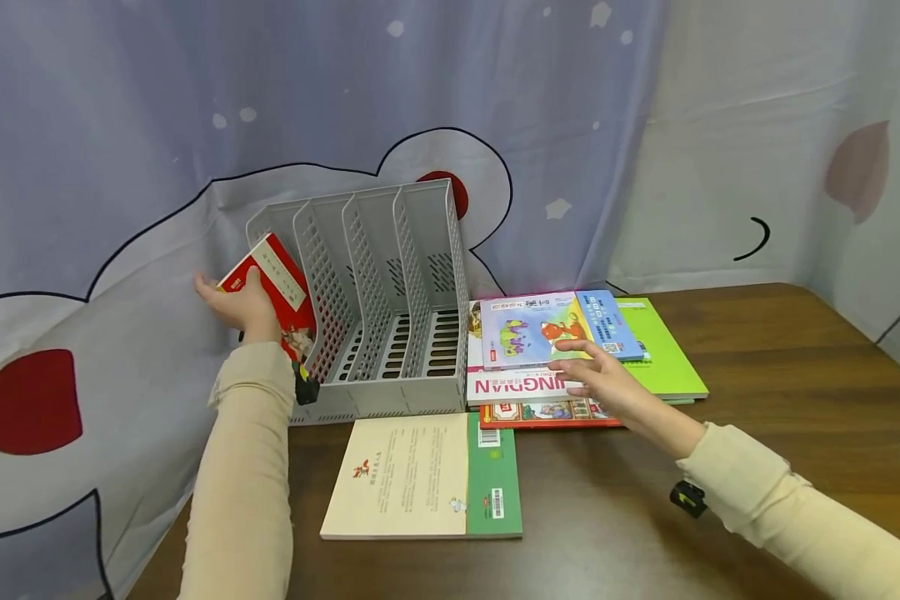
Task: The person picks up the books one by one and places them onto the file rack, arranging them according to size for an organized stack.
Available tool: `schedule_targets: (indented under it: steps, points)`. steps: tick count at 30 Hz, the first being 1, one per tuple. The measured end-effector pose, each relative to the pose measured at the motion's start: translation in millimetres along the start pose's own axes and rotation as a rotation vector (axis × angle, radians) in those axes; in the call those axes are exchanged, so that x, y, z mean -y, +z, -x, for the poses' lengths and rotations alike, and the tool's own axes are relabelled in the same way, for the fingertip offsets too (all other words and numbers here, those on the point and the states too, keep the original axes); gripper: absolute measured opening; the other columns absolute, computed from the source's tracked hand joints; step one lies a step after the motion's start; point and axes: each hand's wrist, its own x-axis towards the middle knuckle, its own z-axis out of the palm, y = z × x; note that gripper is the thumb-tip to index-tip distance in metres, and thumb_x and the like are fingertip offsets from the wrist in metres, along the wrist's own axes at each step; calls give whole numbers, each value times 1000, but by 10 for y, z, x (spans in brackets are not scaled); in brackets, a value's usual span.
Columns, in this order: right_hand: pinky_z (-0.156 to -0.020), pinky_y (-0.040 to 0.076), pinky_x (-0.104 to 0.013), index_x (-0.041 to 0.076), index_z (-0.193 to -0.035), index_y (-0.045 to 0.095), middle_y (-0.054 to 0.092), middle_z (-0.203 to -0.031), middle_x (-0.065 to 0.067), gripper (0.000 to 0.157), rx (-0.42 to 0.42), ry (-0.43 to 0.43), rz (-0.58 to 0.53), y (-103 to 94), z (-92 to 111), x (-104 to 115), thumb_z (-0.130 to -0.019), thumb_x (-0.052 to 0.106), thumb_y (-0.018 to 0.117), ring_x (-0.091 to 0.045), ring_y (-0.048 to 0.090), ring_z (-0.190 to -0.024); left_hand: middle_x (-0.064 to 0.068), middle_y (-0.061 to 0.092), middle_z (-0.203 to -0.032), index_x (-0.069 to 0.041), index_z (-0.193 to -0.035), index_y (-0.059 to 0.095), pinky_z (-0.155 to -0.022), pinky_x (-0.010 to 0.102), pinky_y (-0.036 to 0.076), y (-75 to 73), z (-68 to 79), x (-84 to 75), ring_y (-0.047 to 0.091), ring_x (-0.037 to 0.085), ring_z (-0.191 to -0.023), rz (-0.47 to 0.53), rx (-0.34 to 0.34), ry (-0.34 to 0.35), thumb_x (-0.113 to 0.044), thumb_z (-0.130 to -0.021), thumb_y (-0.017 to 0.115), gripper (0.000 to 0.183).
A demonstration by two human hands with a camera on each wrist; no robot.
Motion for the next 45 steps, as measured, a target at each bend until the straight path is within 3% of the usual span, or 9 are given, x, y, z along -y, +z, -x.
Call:
schedule_targets:
  steps: [7,10,14,20,24,29,36,40,45]
  points:
    - [-103,44,-40,1,-139,30,62,-125,-8,51,-24,-18,-53,-78,-51,71,-100,29,47,-24,54,-119,6,12,-157,-14,-149,22,-118,26,6,333,364,-108,-2,24,-147,-249,-28,431,-18,-88,64,74]
    - [-97,48,-29,8,-134,34,65,-109,11,43,-45,-40,-123,-142,-96,121,-99,30,47,-8,59,-106,7,6,-159,-11,-150,18,-117,23,11,499,702,-133,-6,22,-147,-170,132,559,-13,-88,64,78]
    - [-88,49,-20,16,-128,38,64,-97,19,31,-80,-46,-200,-246,-172,145,-99,26,47,0,61,-95,6,5,-159,-9,-151,16,-119,31,10,666,1357,-90,-6,21,-147,-80,436,605,-5,-87,64,80]
    - [-85,49,-21,11,-136,39,65,-94,19,38,-126,-21,-250,-428,-291,127,-100,21,46,0,61,-90,11,19,-156,-8,-150,21,-118,42,18,810,2240,78,15,24,-146,-105,852,551,-3,-86,64,78]
    - [-96,46,-27,6,-146,30,61,-97,19,50,-164,14,-215,-523,-372,128,-101,23,43,2,59,-91,10,23,-155,-13,-151,19,-115,44,27,979,2503,178,22,24,-144,-192,965,457,-7,-86,66,81]
    - [-111,32,-45,4,-148,24,54,-124,-2,52,-239,68,-107,-546,-533,142,-102,24,38,-15,52,-111,13,22,-155,-12,-151,17,-114,42,28,1239,2595,306,25,27,-143,-323,959,301,-14,-85,69,84]
    - [-110,35,-44,4,-148,26,34,-147,-23,51,-289,131,-54,-440,-700,191,-101,18,40,-32,43,-125,19,26,-153,-3,-150,18,-115,39,27,1454,2640,490,28,32,-140,-460,944,137,-22,-83,72,88]
    - [-104,42,-37,5,-147,29,38,-144,-22,50,-188,161,-29,-233,-583,208,-101,21,41,-20,52,-111,14,21,-156,-7,-151,13,-114,41,28,1273,2711,467,24,30,-142,-401,1056,17,-23,-85,70,88]
    - [-105,40,-43,-1,-144,32,39,-143,-26,48,-19,147,-25,60,-283,227,-101,17,41,-32,47,-122,13,25,-155,-7,-151,14,-112,45,32,799,2694,372,25,33,-142,-377,1204,-20,-23,-87,67,84]
